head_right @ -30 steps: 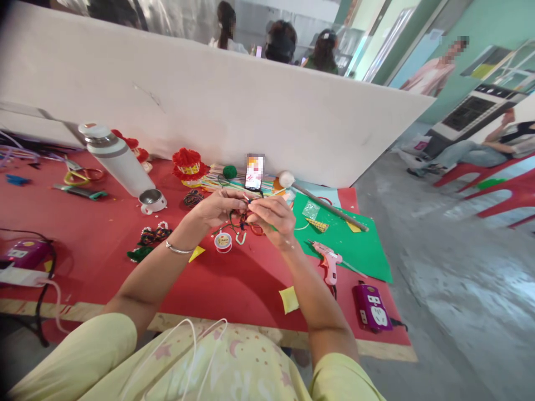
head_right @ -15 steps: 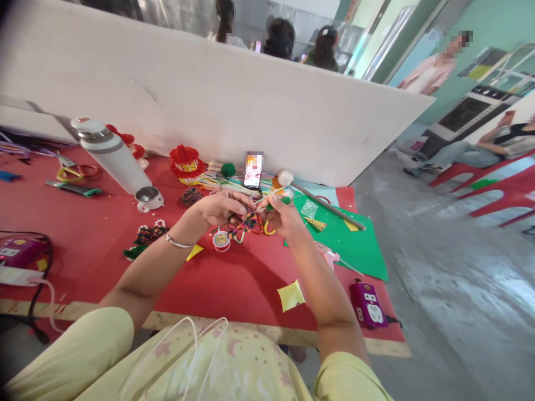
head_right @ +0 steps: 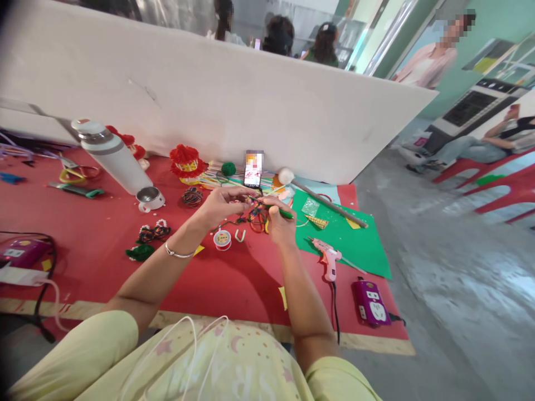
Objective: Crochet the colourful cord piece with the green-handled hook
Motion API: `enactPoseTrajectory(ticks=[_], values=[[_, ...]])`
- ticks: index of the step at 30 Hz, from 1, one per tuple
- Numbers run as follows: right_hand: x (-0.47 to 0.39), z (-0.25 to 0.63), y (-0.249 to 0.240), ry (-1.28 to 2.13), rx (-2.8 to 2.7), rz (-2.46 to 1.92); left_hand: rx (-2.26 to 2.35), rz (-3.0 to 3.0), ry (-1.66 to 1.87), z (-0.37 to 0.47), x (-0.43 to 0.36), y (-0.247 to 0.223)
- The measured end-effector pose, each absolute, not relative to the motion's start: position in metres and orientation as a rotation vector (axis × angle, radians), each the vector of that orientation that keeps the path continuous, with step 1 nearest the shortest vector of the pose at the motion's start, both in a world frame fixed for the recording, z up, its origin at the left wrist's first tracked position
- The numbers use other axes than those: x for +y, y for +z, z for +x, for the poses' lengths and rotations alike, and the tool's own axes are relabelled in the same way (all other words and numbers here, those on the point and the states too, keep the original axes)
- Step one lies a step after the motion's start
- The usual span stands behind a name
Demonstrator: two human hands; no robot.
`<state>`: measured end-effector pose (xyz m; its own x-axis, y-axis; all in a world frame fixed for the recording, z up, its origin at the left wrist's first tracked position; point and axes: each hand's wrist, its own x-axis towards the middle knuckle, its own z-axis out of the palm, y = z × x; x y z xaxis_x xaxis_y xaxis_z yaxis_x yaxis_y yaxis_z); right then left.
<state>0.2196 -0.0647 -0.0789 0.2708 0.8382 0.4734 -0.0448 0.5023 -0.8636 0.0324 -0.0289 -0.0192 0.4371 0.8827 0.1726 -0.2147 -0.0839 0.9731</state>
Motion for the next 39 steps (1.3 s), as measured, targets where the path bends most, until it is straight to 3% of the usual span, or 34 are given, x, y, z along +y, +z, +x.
enactPoseTrajectory(ticks=[10,18,23,28,34,39], values=[[-0.073,0.218,-0.065,0.455,-1.372,-0.759,0.563,0.994,1.076,0.048,-0.041,-0.026],[-0.084,0.204,-0.073,-0.051,-1.399,-0.992,0.670,0.890,1.294,0.064,-0.051,-0.028],[-0.082,0.200,-0.073,0.167,-1.321,-0.881,0.601,0.682,1.002,0.055,-0.048,-0.017],[-0.085,0.210,-0.060,0.394,-1.379,-0.869,0.616,0.697,0.963,0.039,-0.040,-0.014],[-0.085,0.218,-0.043,0.265,-1.541,-0.715,0.556,0.778,0.977,0.031,-0.039,-0.012],[-0.082,0.207,-0.051,-0.040,-1.545,-0.568,0.511,0.724,0.895,0.037,-0.041,-0.010]])
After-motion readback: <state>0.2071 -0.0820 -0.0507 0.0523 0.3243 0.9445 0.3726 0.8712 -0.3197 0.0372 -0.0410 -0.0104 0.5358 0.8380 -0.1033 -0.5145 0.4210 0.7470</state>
